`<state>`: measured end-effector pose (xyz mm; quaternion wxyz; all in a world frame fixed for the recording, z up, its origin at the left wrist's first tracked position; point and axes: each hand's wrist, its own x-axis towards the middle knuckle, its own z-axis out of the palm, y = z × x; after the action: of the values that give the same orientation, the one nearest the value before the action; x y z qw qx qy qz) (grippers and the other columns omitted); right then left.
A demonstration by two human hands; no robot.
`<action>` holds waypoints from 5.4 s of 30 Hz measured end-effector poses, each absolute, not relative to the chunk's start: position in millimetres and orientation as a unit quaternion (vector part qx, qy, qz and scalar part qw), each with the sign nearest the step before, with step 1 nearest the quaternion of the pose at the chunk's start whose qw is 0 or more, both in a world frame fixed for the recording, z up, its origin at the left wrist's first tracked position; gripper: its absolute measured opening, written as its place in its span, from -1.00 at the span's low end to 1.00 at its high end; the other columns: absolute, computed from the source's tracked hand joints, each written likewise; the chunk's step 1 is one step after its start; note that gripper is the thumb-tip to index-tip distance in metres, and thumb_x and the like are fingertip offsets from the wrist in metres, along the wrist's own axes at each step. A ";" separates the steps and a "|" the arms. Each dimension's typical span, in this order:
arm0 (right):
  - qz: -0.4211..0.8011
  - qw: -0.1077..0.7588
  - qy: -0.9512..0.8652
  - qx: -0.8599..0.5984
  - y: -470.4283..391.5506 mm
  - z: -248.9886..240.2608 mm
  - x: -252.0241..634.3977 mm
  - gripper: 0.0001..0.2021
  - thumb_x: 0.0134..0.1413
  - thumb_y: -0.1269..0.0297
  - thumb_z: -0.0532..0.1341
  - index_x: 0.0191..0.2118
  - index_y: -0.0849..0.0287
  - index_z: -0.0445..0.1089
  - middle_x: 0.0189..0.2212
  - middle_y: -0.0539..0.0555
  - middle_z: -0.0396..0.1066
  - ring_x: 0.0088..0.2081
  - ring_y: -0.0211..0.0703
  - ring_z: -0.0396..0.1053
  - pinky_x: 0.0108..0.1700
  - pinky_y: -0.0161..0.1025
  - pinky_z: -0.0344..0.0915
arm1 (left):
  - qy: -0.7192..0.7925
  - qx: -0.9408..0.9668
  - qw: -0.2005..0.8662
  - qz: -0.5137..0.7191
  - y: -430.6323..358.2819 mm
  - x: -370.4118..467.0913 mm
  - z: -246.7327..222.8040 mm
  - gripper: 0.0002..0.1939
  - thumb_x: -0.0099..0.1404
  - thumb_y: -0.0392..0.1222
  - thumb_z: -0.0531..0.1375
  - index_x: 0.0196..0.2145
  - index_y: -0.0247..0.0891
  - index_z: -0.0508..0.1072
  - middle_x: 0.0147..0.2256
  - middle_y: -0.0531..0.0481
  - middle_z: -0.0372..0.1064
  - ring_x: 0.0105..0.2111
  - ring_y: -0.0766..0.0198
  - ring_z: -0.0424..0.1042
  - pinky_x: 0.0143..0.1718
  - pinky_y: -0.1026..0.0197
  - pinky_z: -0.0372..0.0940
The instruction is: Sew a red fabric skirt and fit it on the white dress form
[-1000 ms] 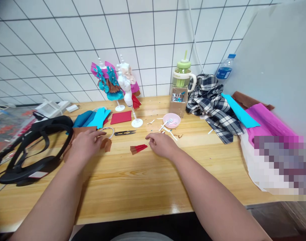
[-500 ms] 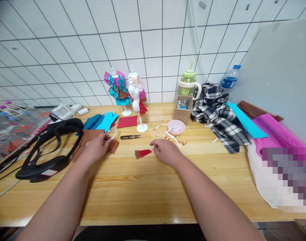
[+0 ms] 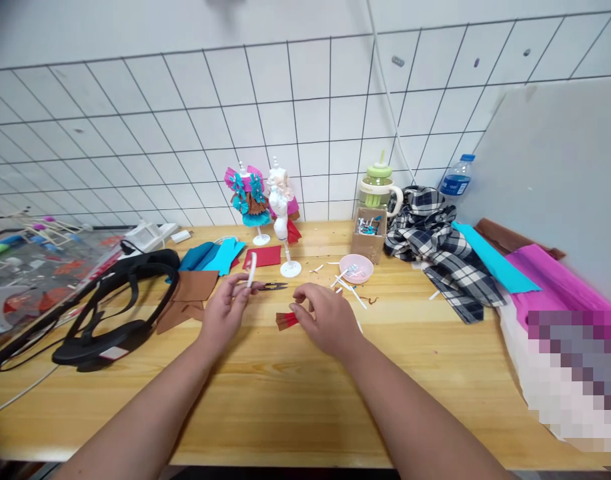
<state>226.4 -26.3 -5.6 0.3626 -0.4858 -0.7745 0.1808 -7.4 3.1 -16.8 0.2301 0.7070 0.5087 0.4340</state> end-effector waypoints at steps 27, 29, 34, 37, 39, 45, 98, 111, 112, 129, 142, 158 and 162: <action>0.301 0.476 -0.731 -0.384 -34.2 -16.0 210.3 -0.60 0.04 0.47 0.23 -0.02 0.04 0.16 0.01 0.11 0.45 0.03 -0.09 0.43 -0.08 -0.18 0.37 | 0.313 0.913 0.105 0.239 -11.1 13.5 -10.0 -0.76 0.37 -0.35 0.00 -0.15 -0.19 0.43 -0.27 -0.02 0.49 -0.19 0.22 0.43 0.02 0.08 0.18; 0.308 0.472 -0.726 -0.394 -34.1 -15.6 210.8 -0.65 0.06 0.46 0.22 -0.05 0.04 0.17 -0.03 0.09 0.47 0.00 -0.11 0.45 -0.10 -0.21 0.37 | 0.321 0.914 0.101 0.225 -12.1 11.5 -9.6 -0.74 0.37 -0.36 -0.01 -0.14 -0.18 0.42 -0.24 0.00 0.50 -0.17 0.24 0.44 0.11 0.04 0.11; 0.305 0.428 -0.733 -0.432 -30.5 -15.8 212.9 -0.74 0.07 0.41 0.23 -0.12 0.05 0.22 -0.10 0.07 0.50 -0.06 -0.11 0.47 -0.15 -0.21 0.36 | 0.347 0.910 0.120 0.192 -16.5 11.9 -6.5 -0.75 0.37 -0.18 0.07 -0.02 -0.11 0.39 -0.31 0.04 0.50 -0.28 0.25 0.44 0.06 0.05 0.14; 0.323 0.404 -0.732 -0.444 -28.8 -15.7 213.7 -0.75 0.04 0.36 0.27 -0.17 0.05 0.22 -0.15 0.05 0.52 -0.11 -0.11 0.47 -0.18 -0.20 0.35 | 0.351 0.912 0.115 0.177 -17.1 13.7 -5.5 -0.76 0.39 -0.12 0.06 -0.03 -0.09 0.41 -0.39 0.07 0.48 -0.38 0.26 0.41 0.00 0.06 0.16; 0.336 0.405 -0.726 -0.443 -28.5 -15.4 213.8 -0.77 0.04 0.34 0.28 -0.23 0.06 0.21 -0.16 0.04 0.52 -0.15 -0.14 0.47 -0.21 -0.23 0.35 | 0.353 0.913 0.109 0.173 -16.9 14.8 -6.1 -0.76 0.40 -0.16 0.01 -0.08 -0.13 0.43 -0.37 0.03 0.48 -0.36 0.24 0.40 -0.08 0.09 0.20; 0.295 0.400 -0.725 -0.477 -28.2 -16.7 213.6 -0.74 0.03 0.22 0.29 -0.40 0.08 0.14 -0.34 0.00 0.49 -0.33 -0.17 0.45 -0.41 -0.29 0.28 | 0.367 0.891 0.181 0.196 -19.1 17.1 -5.6 -0.79 0.40 -0.20 0.01 -0.17 -0.21 0.42 -0.31 0.00 0.49 -0.34 0.25 0.40 -0.29 0.23 0.21; 0.437 0.410 -0.658 -0.455 -23.9 -15.9 214.0 -0.93 0.12 0.29 0.13 -0.35 0.13 0.32 -0.45 -0.05 0.34 -0.40 -0.26 0.28 -0.36 -0.32 0.22 | 0.621 0.737 0.065 0.256 15.8 -19.2 -16.6 -0.56 0.33 0.12 0.02 -0.23 -0.19 0.59 -0.21 -0.16 0.40 -0.11 0.00 0.31 -0.04 -0.05 0.19; 0.373 0.369 -0.705 -0.478 -23.3 -22.5 208.3 -0.94 0.06 0.35 0.16 -0.41 0.14 0.32 -0.54 -0.09 0.30 -0.50 -0.30 0.20 -0.45 -0.34 0.10 | 0.444 0.809 0.248 0.296 -16.6 28.4 -17.2 -0.76 0.32 -0.09 0.12 -0.39 -0.20 0.52 -0.30 -0.02 0.35 -0.20 0.18 0.31 -0.14 0.11 0.21; 0.378 0.369 -0.700 -0.481 -23.4 -22.6 207.8 -0.94 0.06 0.34 0.16 -0.41 0.14 0.32 -0.54 -0.09 0.30 -0.50 -0.30 0.20 -0.46 -0.34 0.10 | 0.441 0.811 0.242 0.298 -16.6 27.9 -17.3 -0.77 0.32 -0.10 0.13 -0.40 -0.21 0.52 -0.31 -0.02 0.35 -0.20 0.18 0.31 -0.14 0.11 0.21; 0.096 0.415 -0.779 -0.460 -18.1 -19.3 229.3 -0.86 0.17 0.33 0.19 -0.15 0.13 0.43 -0.32 0.04 0.48 -0.29 -0.17 0.38 -0.24 -0.24 0.23 | 0.446 0.735 0.353 0.370 -10.6 24.6 -24.7 -0.72 0.34 -0.09 0.12 -0.11 -0.13 0.58 -0.08 -0.11 0.39 0.01 0.10 0.33 0.09 -0.01 0.17; 0.003 0.324 -0.832 -0.449 -25.6 -22.4 221.4 -0.83 0.25 0.28 0.13 -0.24 0.12 0.48 -0.31 0.03 0.52 -0.26 -0.17 0.41 -0.24 -0.23 0.18 | 0.437 0.801 0.264 0.314 -16.5 29.4 -21.0 -0.73 0.34 -0.16 0.10 -0.15 -0.08 0.60 -0.03 -0.08 0.41 0.05 0.05 0.29 0.13 -0.08 0.14; 0.212 0.344 -0.759 -0.510 -22.1 -23.4 211.3 -0.92 0.01 0.43 0.21 -0.41 0.15 0.44 -0.48 -0.05 0.40 -0.43 -0.30 0.30 -0.39 -0.33 0.12 | 0.426 0.838 0.122 0.320 -18.2 30.0 -23.5 -0.85 0.28 -0.19 0.20 -0.32 -0.10 0.60 -0.11 -0.06 0.44 -0.05 0.10 0.31 0.01 -0.02 0.19; 0.283 0.366 -0.729 -0.504 -22.7 -23.6 207.6 -0.90 0.03 0.42 0.20 -0.40 0.14 0.48 -0.49 -0.04 0.43 -0.44 -0.29 0.30 -0.38 -0.33 0.16 | 0.439 0.823 0.135 0.334 -16.7 28.9 -21.5 -0.87 0.25 -0.19 0.22 -0.40 -0.14 0.58 -0.19 -0.04 0.45 -0.11 0.13 0.35 -0.05 0.01 0.20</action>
<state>207.6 -22.7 -23.6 0.3660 -0.5038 -0.7293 0.2834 28.9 -16.7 -21.5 0.1354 0.8229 0.4391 0.3341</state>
